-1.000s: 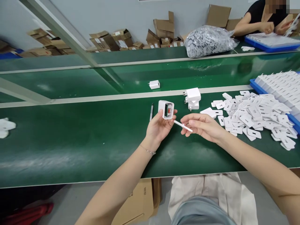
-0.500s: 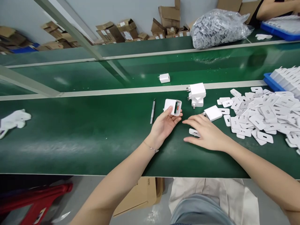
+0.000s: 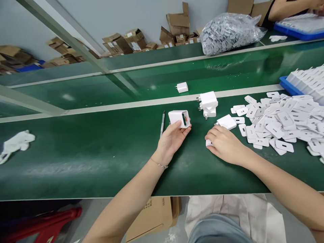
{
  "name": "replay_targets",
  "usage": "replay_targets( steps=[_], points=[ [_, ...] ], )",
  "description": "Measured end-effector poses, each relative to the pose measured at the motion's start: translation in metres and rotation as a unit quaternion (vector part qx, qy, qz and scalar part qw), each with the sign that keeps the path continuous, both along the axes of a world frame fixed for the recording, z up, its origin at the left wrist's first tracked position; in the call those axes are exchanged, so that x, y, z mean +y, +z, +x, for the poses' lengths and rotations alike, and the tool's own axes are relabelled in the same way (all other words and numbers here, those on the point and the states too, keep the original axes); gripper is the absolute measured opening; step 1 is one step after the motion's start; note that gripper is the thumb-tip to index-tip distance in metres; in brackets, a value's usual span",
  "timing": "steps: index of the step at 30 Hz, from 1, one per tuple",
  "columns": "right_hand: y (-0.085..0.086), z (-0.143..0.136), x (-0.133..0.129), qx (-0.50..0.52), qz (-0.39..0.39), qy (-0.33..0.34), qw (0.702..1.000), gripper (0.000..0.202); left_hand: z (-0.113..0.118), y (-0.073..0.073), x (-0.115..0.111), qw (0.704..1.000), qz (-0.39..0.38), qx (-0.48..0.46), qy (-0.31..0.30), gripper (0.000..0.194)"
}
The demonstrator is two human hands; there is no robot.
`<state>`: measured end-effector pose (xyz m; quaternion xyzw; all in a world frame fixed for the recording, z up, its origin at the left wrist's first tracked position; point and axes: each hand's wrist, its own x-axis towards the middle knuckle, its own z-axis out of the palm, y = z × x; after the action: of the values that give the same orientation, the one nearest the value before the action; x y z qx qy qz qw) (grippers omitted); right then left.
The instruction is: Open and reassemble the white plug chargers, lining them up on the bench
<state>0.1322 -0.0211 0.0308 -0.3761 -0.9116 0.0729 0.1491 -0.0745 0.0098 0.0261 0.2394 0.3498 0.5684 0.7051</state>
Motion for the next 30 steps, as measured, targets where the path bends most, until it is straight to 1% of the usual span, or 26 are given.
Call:
replay_targets(
  steps=[2,4,8,10,12,14,15,17,18,19,20,21,22,23,24,25,27,28,29,30],
  points=[
    [-0.003,-0.002,0.002,0.002,0.031,0.001,1.000,0.019,0.000,0.000,-0.002,0.999,0.036,0.013,-0.008,0.036],
    [-0.007,-0.004,0.003,0.013,0.047,0.002,0.999,0.021,0.000,0.000,-0.003,0.998,0.058,0.028,-0.013,0.041],
    [-0.014,-0.007,0.001,0.053,0.041,0.019,0.998,0.022,-0.001,-0.002,-0.003,0.997,0.044,0.064,-0.031,0.041],
    [-0.009,-0.009,-0.002,0.100,0.023,0.017,0.995,0.022,-0.001,-0.003,-0.002,0.996,0.038,0.073,-0.038,0.043],
    [0.007,-0.012,0.002,0.161,0.002,-0.004,0.987,0.023,-0.001,-0.004,0.000,0.997,0.032,0.068,-0.032,0.044],
    [0.035,-0.018,0.020,0.194,-0.010,-0.034,0.980,0.024,0.000,-0.007,0.003,0.998,0.024,0.054,-0.023,0.043],
    [0.051,-0.022,0.035,0.185,-0.010,-0.051,0.981,0.026,0.000,-0.008,0.005,0.999,0.020,0.046,-0.017,0.042],
    [0.082,-0.031,0.077,0.131,0.018,-0.080,0.988,0.030,0.002,-0.010,0.009,0.999,0.015,0.031,-0.002,0.040],
    [0.093,-0.037,0.102,0.074,0.032,-0.098,0.992,0.031,0.002,-0.011,0.011,0.999,0.018,0.028,0.005,0.039],
    [0.100,-0.041,0.129,0.046,0.033,-0.108,0.993,0.032,0.003,-0.011,0.013,0.999,0.023,0.026,0.011,0.040],
    [0.103,-0.045,0.155,0.016,0.023,-0.108,0.994,0.034,0.003,-0.011,0.015,0.999,0.031,0.026,0.014,0.041],
    [0.102,-0.049,0.179,-0.022,-0.003,-0.093,0.995,0.038,0.003,-0.011,0.016,0.999,0.040,0.027,0.014,0.043],
    [0.097,-0.051,0.202,-0.045,-0.024,-0.083,0.995,0.045,0.003,-0.011,0.017,0.998,0.048,0.030,0.012,0.045],
    [0.089,-0.052,0.221,-0.065,-0.048,-0.072,0.994,0.053,0.003,-0.011,0.018,0.998,0.055,0.032,0.008,0.048],
    [0.078,-0.052,0.238,-0.081,-0.068,-0.074,0.992,0.059,0.003,-0.012,0.018,0.998,0.060,0.034,0.004,0.051],
    [0.067,-0.052,0.253,-0.098,-0.094,-0.078,0.988,0.062,0.002,-0.012,0.019,0.997,0.064,0.037,0.001,0.053],
    [0.046,-0.049,0.273,-0.110,-0.116,-0.088,0.983,0.061,0.002,-0.015,0.020,0.997,0.066,0.047,-0.006,0.056],
    [0.039,-0.047,0.279,-0.112,-0.120,-0.093,0.982,0.059,0.002,-0.016,0.020,0.996,0.066,0.053,-0.010,0.056],
    [0.035,-0.043,0.282,-0.113,-0.122,-0.098,0.981,0.058,0.003,-0.017,0.021,0.996,0.068,0.061,-0.011,0.056],
    [0.034,-0.038,0.281,-0.114,-0.123,-0.102,0.981,0.057,0.003,-0.018,0.021,0.995,0.073,0.069,-0.010,0.055]
  ],
)
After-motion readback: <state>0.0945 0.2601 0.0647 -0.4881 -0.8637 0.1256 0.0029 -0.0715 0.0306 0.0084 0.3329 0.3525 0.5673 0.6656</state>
